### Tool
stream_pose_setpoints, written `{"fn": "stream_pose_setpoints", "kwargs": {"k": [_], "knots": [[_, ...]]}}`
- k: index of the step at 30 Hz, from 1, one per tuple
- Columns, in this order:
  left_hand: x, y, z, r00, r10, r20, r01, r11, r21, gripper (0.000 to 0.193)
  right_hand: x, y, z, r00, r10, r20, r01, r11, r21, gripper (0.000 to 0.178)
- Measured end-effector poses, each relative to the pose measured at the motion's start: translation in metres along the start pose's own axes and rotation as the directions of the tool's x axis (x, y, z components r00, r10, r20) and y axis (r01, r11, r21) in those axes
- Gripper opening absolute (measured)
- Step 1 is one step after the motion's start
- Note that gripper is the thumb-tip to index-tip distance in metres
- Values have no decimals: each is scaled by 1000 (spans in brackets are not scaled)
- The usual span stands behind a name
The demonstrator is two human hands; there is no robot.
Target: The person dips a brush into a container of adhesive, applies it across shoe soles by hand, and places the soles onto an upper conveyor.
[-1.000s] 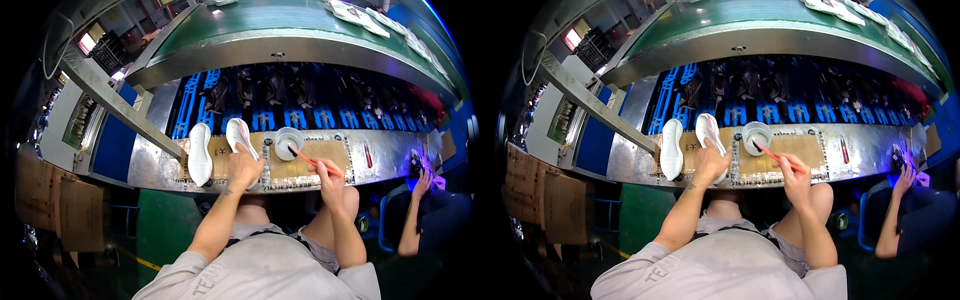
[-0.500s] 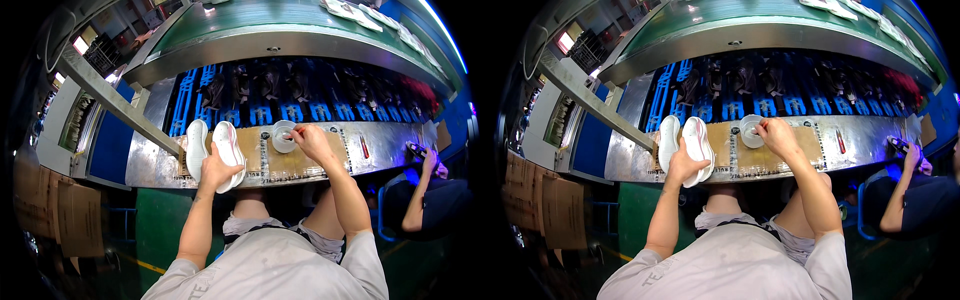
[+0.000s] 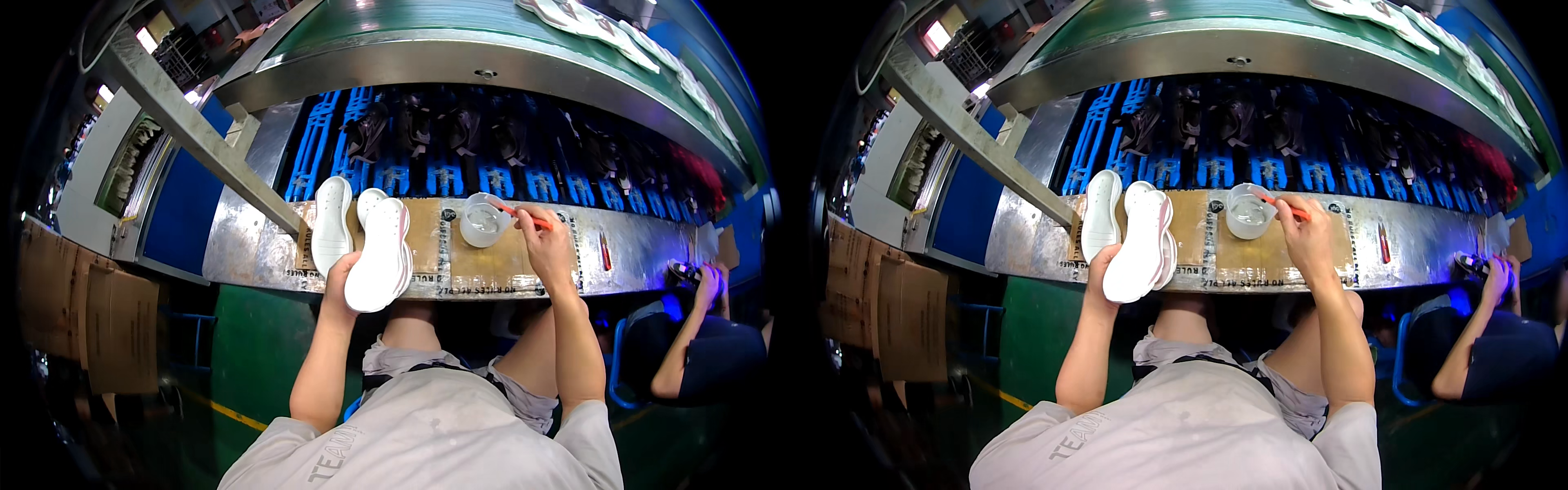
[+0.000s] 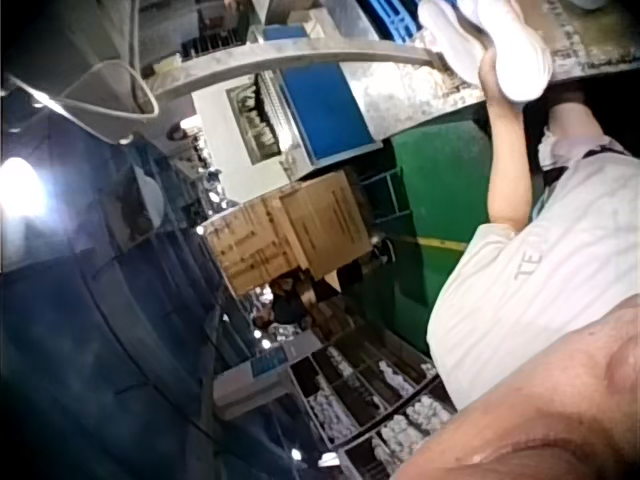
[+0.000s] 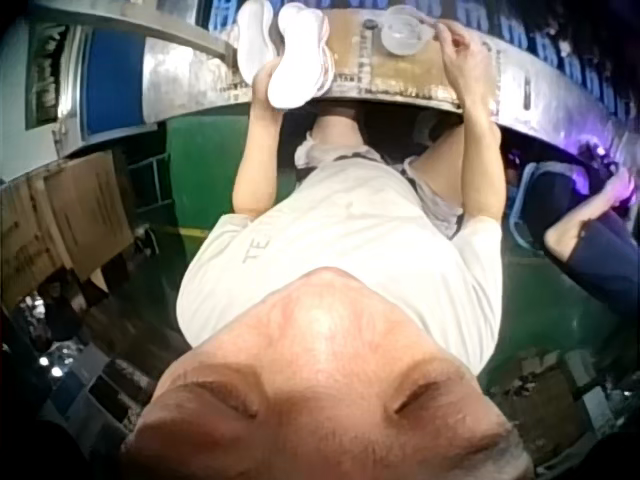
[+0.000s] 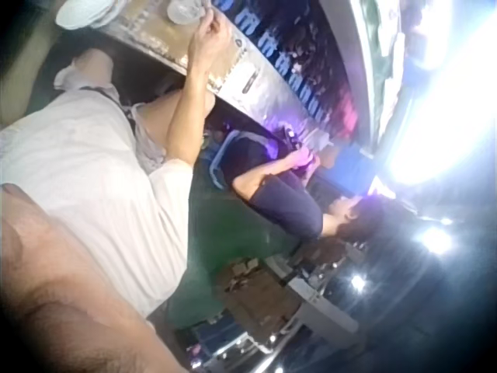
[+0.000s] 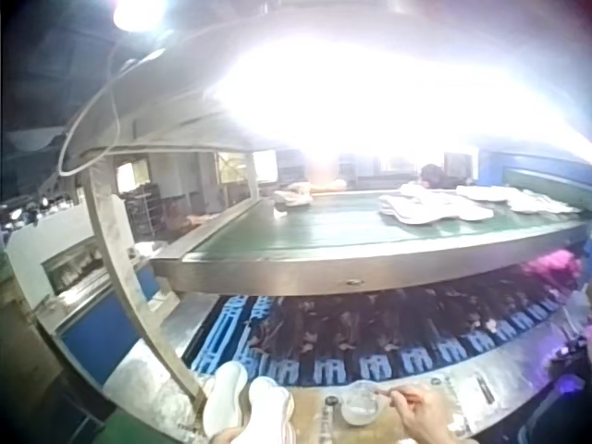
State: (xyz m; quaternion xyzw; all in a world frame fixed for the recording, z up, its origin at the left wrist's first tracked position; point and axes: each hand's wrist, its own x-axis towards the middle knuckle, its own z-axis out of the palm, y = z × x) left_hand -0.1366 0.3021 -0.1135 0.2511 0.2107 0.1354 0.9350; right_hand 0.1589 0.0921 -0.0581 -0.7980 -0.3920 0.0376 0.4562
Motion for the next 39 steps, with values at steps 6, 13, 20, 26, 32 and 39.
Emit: {"fn": "stream_pose_setpoints", "kwargs": {"k": [6, 13, 20, 26, 32, 39], "knots": [[-14, -35, 10, 973, 5, 230, 73, 941, -331, 80, -11, -22, 10, 991, -76, 112, 37, 948, 315, 19], [-7, -22, 36, 950, -21, 311, 16, 1000, 19, 95, -18, -50, 16, 875, -268, 402, 77, 899, 432, 16], [1, 11, 17, 969, 108, 222, -169, 945, 281, 105, -17, -57, -2, 816, -401, 417, 270, 901, 339, 15], [1, 29, 43, 894, 345, 285, -446, 740, 504, 99, -26, -57, -10, 838, -265, 477, 116, 941, 318, 13], [-9, 12, 70, 689, 555, 467, -612, 100, 784, 96, -47, -62, -1, 908, -29, 418, -177, 878, 444, 21], [24, 2, 61, 678, 507, 532, -642, 57, 765, 95, -76, -81, -8, 924, -23, 382, -223, 780, 585, 23]]}}
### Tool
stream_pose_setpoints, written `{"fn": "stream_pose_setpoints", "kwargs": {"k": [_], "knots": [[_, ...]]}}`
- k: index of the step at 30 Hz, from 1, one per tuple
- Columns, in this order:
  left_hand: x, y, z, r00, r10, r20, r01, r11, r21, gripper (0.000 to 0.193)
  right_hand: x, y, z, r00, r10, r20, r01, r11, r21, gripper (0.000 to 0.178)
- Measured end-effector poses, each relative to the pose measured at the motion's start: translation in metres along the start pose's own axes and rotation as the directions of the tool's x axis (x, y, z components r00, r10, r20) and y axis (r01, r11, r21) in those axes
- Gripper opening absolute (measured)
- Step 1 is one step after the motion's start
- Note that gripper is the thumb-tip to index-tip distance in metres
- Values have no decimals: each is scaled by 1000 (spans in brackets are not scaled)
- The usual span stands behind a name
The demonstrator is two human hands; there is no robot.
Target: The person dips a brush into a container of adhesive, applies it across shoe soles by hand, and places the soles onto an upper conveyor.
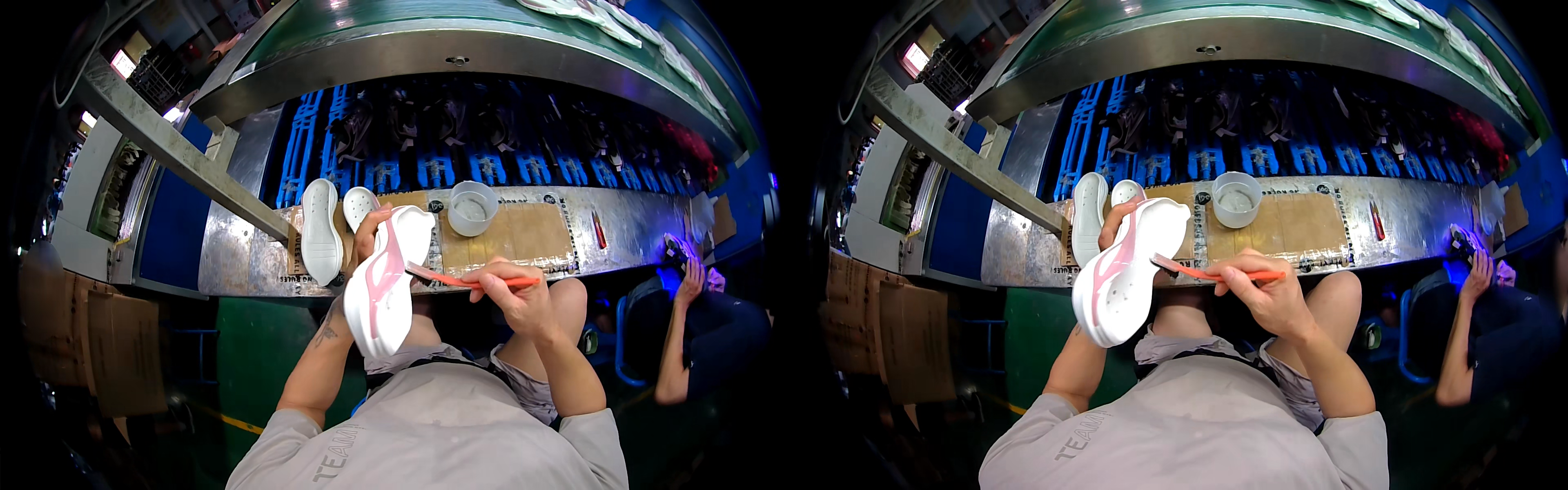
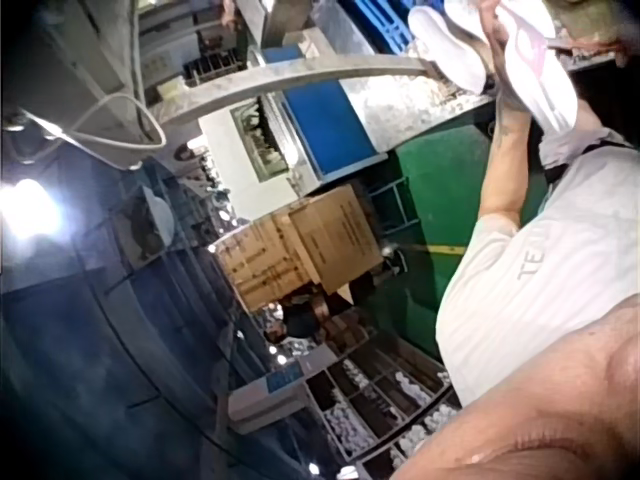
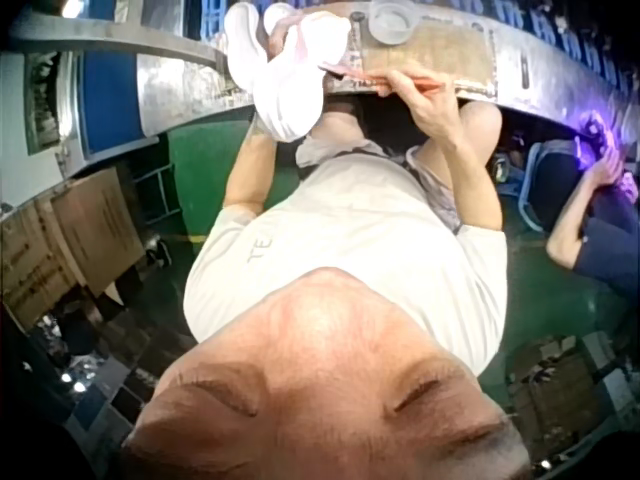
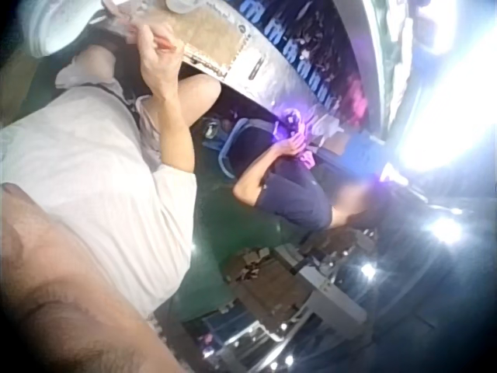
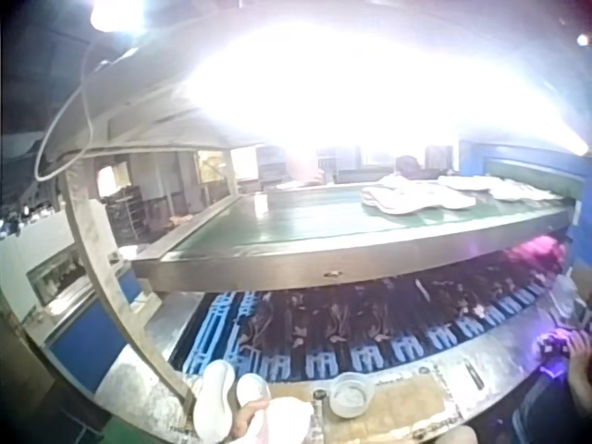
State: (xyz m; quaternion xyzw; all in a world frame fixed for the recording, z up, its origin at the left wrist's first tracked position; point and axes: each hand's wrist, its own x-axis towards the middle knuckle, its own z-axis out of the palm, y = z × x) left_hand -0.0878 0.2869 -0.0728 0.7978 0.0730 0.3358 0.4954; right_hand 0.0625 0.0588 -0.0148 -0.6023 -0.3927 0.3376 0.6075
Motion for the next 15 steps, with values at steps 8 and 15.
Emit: {"fn": "stream_pose_setpoints", "kwargs": {"k": [8, 15], "knots": [[15, -8, 3, 987, 150, 58, -161, 929, 334, 102, -16, -31, 15, 974, -226, -2, 224, 963, -148, 14], [5, -28, 9, 978, 209, -6, -195, 920, 342, 109, -20, -53, 26, 1000, -2, -26, 7, 982, 191, 25]]}}
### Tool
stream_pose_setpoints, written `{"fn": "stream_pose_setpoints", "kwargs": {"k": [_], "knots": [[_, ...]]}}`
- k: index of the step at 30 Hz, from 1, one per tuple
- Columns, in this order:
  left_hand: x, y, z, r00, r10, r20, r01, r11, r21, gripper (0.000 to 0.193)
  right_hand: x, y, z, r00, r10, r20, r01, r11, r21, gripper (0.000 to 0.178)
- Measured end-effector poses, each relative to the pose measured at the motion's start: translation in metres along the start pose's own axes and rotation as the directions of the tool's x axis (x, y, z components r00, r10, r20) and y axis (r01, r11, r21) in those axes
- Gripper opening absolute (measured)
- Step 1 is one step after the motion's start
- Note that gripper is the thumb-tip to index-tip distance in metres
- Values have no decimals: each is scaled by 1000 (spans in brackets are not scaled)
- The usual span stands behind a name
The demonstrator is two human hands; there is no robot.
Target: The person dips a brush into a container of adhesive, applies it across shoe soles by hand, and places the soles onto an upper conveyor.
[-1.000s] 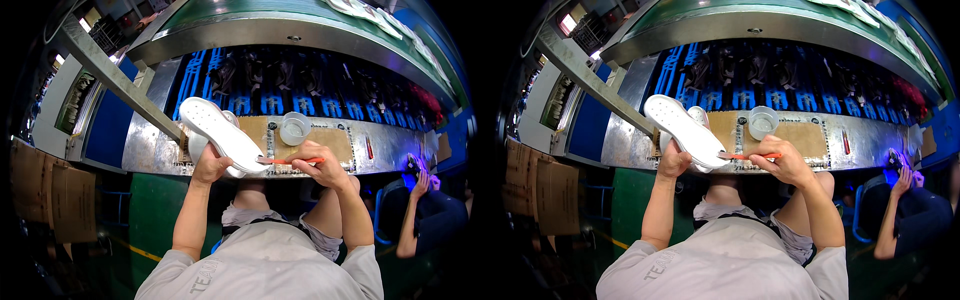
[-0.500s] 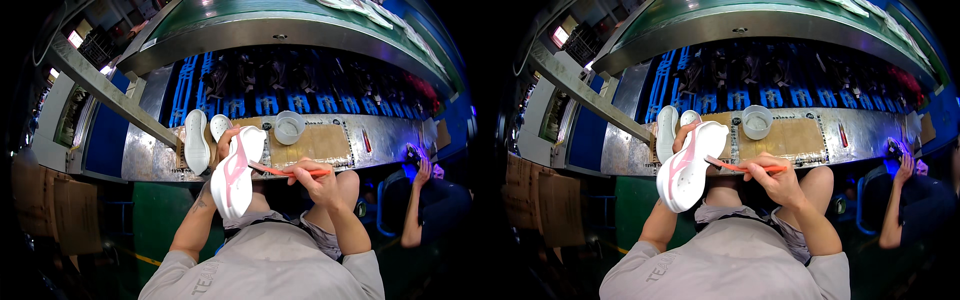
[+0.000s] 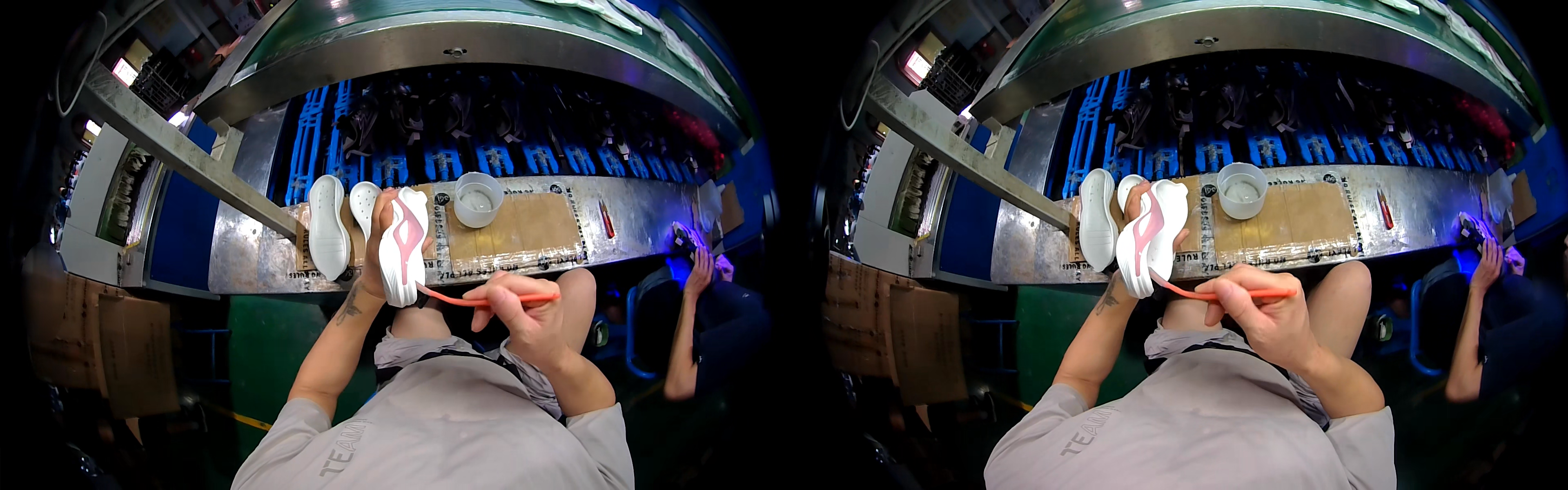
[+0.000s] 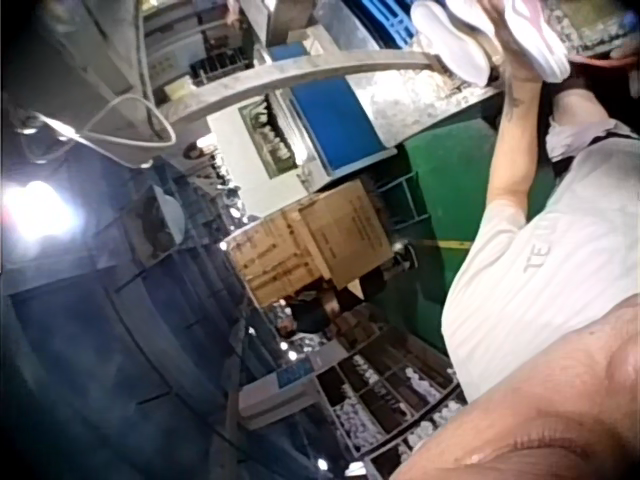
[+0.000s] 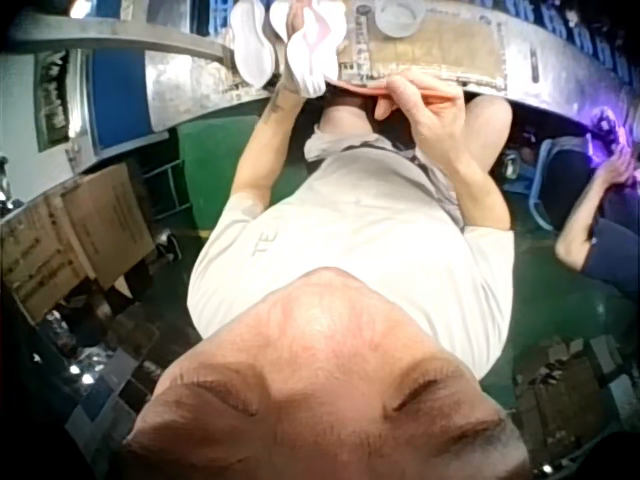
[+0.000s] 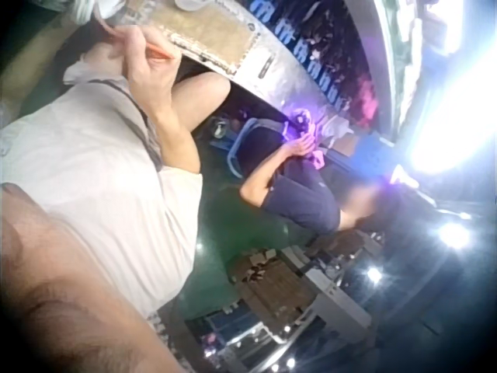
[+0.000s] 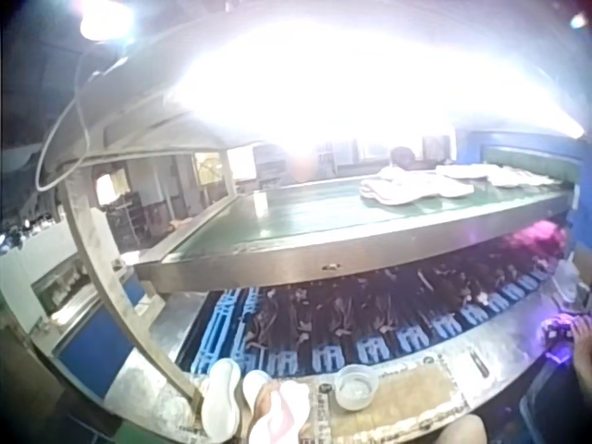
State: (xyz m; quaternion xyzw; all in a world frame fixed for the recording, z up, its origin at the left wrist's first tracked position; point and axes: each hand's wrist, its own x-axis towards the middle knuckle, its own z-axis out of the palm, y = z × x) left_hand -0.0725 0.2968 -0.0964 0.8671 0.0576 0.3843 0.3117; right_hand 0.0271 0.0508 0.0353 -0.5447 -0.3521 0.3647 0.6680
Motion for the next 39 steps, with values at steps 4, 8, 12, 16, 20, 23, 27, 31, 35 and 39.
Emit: {"fn": "stream_pose_setpoints", "kwargs": {"k": [4, 8, 12, 16, 20, 23, 27, 31, 35, 39], "knots": [[-5, 2, 6, 999, 1, -39, 0, 999, 34, 107, 10, 12, 5, 993, 1, -122, 25, 976, 215, 39], [-2, 1, 3, 987, 155, -52, -135, 951, 278, 90, 28, 14, 3, 974, 34, -224, 52, 929, 366, 44], [-18, 4, -2, 990, 98, -99, -68, 959, 274, 82, 39, 28, -10, 969, 81, -232, 34, 891, 454, 41], [-35, 41, -23, 912, -283, 297, 334, 933, -135, 80, 37, 58, -44, 906, 104, -410, 106, 882, 459, 38], [0, 67, -47, 710, -357, 607, 698, 238, -675, 73, 20, 80, -71, 821, 183, -541, 99, 888, 450, 35], [80, 80, -53, 752, -171, 637, 631, -94, -770, 82, 7, 93, -82, 785, 204, -585, 101, 890, 445, 35], [269, 25, -57, 902, 64, 426, 426, 18, -905, 77, -1, 100, -87, 789, 201, -581, 68, 910, 408, 35], [370, -30, -52, 797, -564, 218, 75, -266, -961, 66, -9, 105, -82, 814, 183, -552, 81, 904, 419, 33], [320, -32, -57, 947, -319, -30, 176, 596, -783, 42, -18, 118, -84, 823, 147, -549, 90, 920, 381, 29], [201, 0, -52, 921, -386, -58, 367, 906, -213, 27, -13, 125, -88, 814, 173, -554, 2, 954, 300, 29]]}}
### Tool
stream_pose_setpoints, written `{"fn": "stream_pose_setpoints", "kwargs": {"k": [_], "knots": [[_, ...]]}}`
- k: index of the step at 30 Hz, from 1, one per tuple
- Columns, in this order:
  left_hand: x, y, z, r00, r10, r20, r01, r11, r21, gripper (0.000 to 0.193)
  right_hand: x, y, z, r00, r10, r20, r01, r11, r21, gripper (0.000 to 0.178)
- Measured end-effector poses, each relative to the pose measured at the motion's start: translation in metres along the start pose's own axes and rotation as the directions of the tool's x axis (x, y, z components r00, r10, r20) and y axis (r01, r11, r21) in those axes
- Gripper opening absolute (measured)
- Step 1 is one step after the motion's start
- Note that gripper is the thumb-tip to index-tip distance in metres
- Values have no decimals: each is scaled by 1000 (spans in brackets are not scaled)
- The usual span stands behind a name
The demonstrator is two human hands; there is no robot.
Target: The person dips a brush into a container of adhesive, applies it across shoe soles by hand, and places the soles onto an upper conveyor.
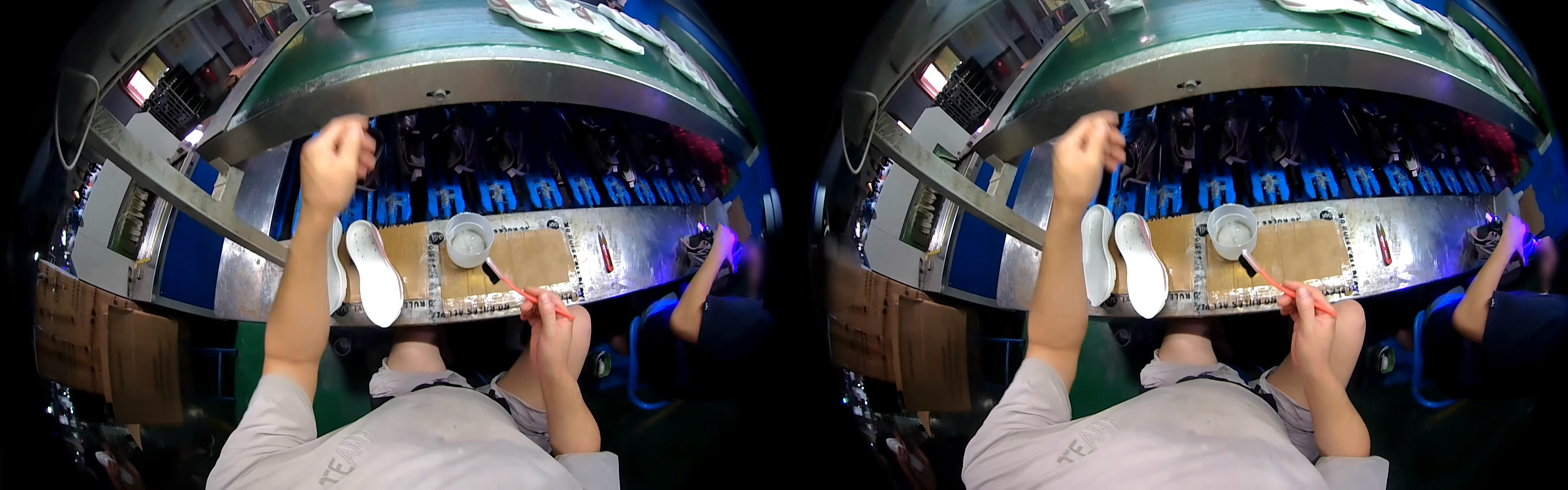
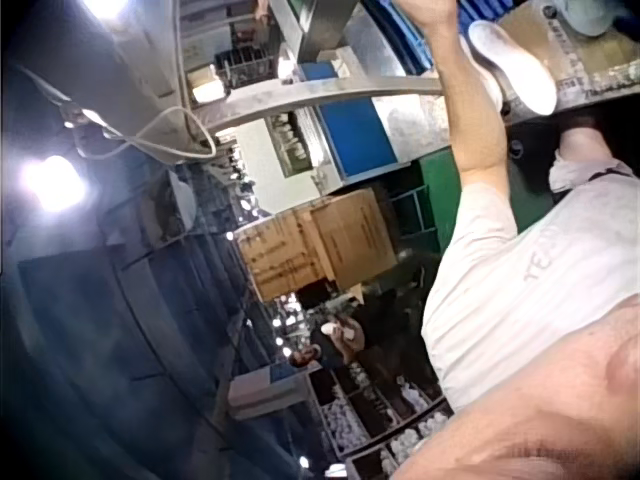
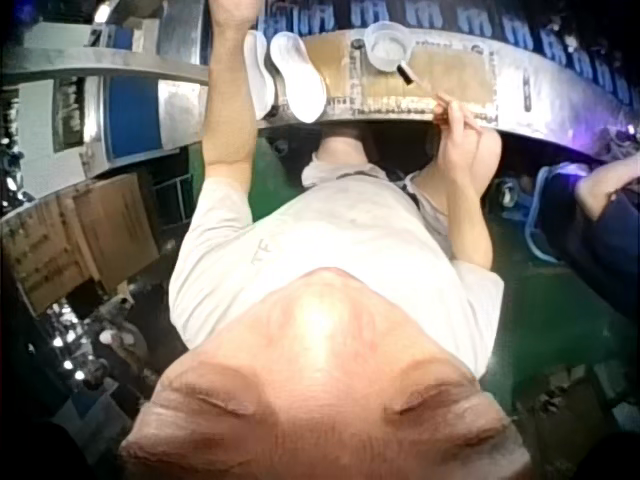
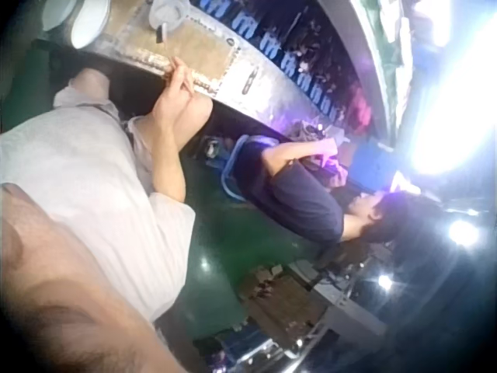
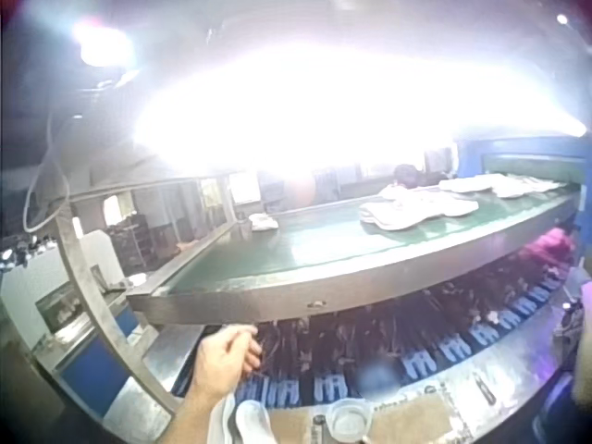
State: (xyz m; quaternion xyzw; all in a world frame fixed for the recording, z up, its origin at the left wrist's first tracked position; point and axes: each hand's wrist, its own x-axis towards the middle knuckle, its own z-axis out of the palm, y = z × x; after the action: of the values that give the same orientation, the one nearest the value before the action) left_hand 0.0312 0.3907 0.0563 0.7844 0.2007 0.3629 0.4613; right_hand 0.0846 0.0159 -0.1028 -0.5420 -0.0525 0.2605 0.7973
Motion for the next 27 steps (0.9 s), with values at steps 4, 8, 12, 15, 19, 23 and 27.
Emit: {"fn": "stream_pose_setpoints", "kwargs": {"k": [4, 8, 12, 15, 19, 23, 27], "knots": [[-117, -87, -19, 921, -389, 22, 168, 445, 879, 57, 20, -20, 19, 978, -154, 139, 194, 916, -351, 27], [-195, -113, 10, 770, -633, -78, 355, 324, 877, 79, 50, -48, 44, 933, -131, 335, 327, 693, -642, 23], [-212, -130, 9, 871, -482, -93, 402, 591, 699, 73, 82, -42, 70, 872, -221, 436, 483, 525, -701, 20], [-223, -169, -14, 810, -586, -17, 586, 809, 46, 53, 101, -40, 94, 883, -94, 460, 459, 377, -804, 20], [-238, -139, -20, 700, -620, 354, 623, 289, -727, 50, 110, -30, 94, 911, -28, 410, 399, 302, -866, 22], [-254, -109, -20, 737, -369, 567, 517, -234, -824, 70, 97, -45, 98, 891, -160, 425, 454, 314, -834, 19], [-262, -135, -17, 771, -345, 536, 460, -280, -843, 73, 80, -48, 102, 767, -430, 476, 624, 326, -711, 11]]}}
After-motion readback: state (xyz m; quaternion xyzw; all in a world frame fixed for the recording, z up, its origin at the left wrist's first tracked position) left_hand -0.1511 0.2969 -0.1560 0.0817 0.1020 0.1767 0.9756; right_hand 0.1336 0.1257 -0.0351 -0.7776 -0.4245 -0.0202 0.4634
